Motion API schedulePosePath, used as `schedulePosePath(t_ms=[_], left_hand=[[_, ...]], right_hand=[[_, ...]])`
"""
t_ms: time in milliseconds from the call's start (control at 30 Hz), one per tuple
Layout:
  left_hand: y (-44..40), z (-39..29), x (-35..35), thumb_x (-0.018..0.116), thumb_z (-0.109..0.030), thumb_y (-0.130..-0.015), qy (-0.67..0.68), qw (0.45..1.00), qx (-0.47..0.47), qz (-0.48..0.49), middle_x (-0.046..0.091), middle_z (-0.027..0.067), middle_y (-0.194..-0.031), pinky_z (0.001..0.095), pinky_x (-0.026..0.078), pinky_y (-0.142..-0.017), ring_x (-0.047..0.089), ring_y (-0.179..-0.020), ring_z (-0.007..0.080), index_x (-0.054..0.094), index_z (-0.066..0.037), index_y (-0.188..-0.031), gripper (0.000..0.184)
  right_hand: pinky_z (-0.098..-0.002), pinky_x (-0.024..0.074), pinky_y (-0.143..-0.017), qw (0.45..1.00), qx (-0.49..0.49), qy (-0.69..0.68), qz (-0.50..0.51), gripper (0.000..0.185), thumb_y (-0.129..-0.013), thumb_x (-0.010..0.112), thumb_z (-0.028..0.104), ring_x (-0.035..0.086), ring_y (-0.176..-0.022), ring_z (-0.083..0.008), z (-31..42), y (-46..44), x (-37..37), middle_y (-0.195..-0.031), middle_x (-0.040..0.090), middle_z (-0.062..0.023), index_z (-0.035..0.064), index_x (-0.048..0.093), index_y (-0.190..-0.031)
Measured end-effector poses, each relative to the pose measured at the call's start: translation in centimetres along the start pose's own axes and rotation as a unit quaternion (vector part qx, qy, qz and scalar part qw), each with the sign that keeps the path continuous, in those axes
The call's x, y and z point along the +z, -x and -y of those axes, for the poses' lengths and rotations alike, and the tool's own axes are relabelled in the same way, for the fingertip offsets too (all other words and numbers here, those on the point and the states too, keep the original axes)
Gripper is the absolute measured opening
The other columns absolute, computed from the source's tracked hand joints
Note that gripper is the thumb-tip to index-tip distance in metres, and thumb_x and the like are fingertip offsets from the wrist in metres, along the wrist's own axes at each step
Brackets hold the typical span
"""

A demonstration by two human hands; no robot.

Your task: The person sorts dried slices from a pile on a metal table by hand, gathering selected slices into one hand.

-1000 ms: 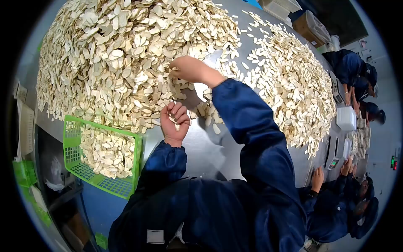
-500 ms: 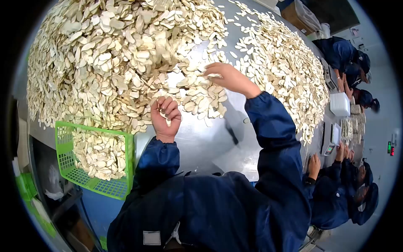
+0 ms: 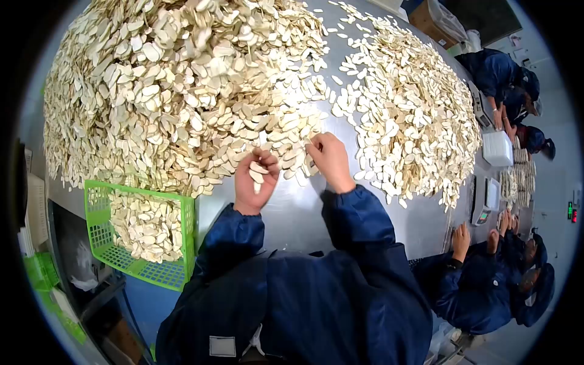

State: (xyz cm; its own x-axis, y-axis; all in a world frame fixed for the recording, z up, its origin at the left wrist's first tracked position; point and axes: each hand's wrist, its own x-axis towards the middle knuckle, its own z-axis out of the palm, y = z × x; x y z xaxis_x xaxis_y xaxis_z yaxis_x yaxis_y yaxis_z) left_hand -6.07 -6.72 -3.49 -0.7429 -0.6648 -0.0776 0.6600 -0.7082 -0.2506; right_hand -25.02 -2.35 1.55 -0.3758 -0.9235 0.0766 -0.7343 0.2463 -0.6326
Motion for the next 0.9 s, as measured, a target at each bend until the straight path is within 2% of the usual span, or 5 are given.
schedulePosePath(t_ms=[100, 367, 533, 733, 900], left_hand=[[0.1, 2.2, 1.8, 0.049, -0.012, -0.087, -0.06, 0.989, 0.025, -0.133, 0.06, 0.0083, -0.112, 0.0428, 0.042, -0.095, 0.054, -0.109, 0.0259, 0.06, -0.008, -0.104, 0.02], [0.4, 0.6, -1.1, 0.048, -0.017, -0.095, 0.042, 0.998, -0.046, -0.006, 0.05, -0.0001, -0.084, 0.0201, 0.039, -0.051, 0.045, -0.073, 0.0125, 0.058, -0.009, -0.097, 0.013], [0.4, 0.3, -0.2, 0.046, -0.018, -0.095, 0.061, 0.996, -0.048, -0.032, 0.04, -0.0011, -0.073, 0.0196, 0.029, -0.04, 0.035, -0.059, 0.008, 0.055, -0.006, -0.093, 0.015], [0.5, -0.1, 0.1, 0.048, -0.02, -0.094, 0.123, 0.992, -0.024, 0.011, 0.041, -0.0006, -0.071, 0.0213, 0.024, -0.04, 0.033, -0.051, 0.0073, 0.054, -0.004, -0.091, 0.017], [0.6, 0.2, 0.2, 0.047, -0.021, -0.094, 0.088, 0.996, -0.013, 0.015, 0.04, -0.0016, -0.071, 0.0218, 0.025, -0.042, 0.032, -0.053, 0.0079, 0.051, -0.008, -0.088, 0.015]], right_hand=[[-0.0343, 0.0456, -0.062, 0.987, 0.0, -0.139, 0.079, 0.018, -0.077, 0.067, 0.018, 0.058, -0.068, -0.0296, 4.0, 1.6, -2.2, -0.07, 0.059, -0.012, 0.0002, 0.064, -0.078], [-0.0373, 0.0453, -0.09, 0.983, -0.169, 0.074, -0.003, 0.041, -0.075, 0.063, 0.004, 0.054, -0.108, -0.0348, -1.4, -2.3, 0.9, -0.129, 0.05, -0.0176, 0.0037, 0.059, -0.116], [-0.0242, 0.0476, -0.054, 0.98, 0.045, -0.192, -0.012, 0.017, -0.086, 0.059, 0.009, 0.058, -0.057, -0.011, -5.3, -4.2, -1.4, -0.076, 0.063, -0.006, 0.001, 0.065, -0.098], [-0.0249, 0.0513, -0.064, 0.913, 0.184, -0.357, 0.073, 0.025, -0.085, 0.056, 0.003, 0.062, -0.069, -0.0127, -7.5, -3.3, -5.0, -0.088, 0.065, -0.007, -0.0047, 0.06, -0.108], [-0.0275, 0.0515, -0.075, 0.951, 0.089, -0.295, 0.016, 0.033, -0.084, 0.052, 0.001, 0.062, -0.092, -0.0159, -6.5, -1.8, -5.5, -0.108, 0.064, -0.0111, -0.0021, 0.059, -0.116]])
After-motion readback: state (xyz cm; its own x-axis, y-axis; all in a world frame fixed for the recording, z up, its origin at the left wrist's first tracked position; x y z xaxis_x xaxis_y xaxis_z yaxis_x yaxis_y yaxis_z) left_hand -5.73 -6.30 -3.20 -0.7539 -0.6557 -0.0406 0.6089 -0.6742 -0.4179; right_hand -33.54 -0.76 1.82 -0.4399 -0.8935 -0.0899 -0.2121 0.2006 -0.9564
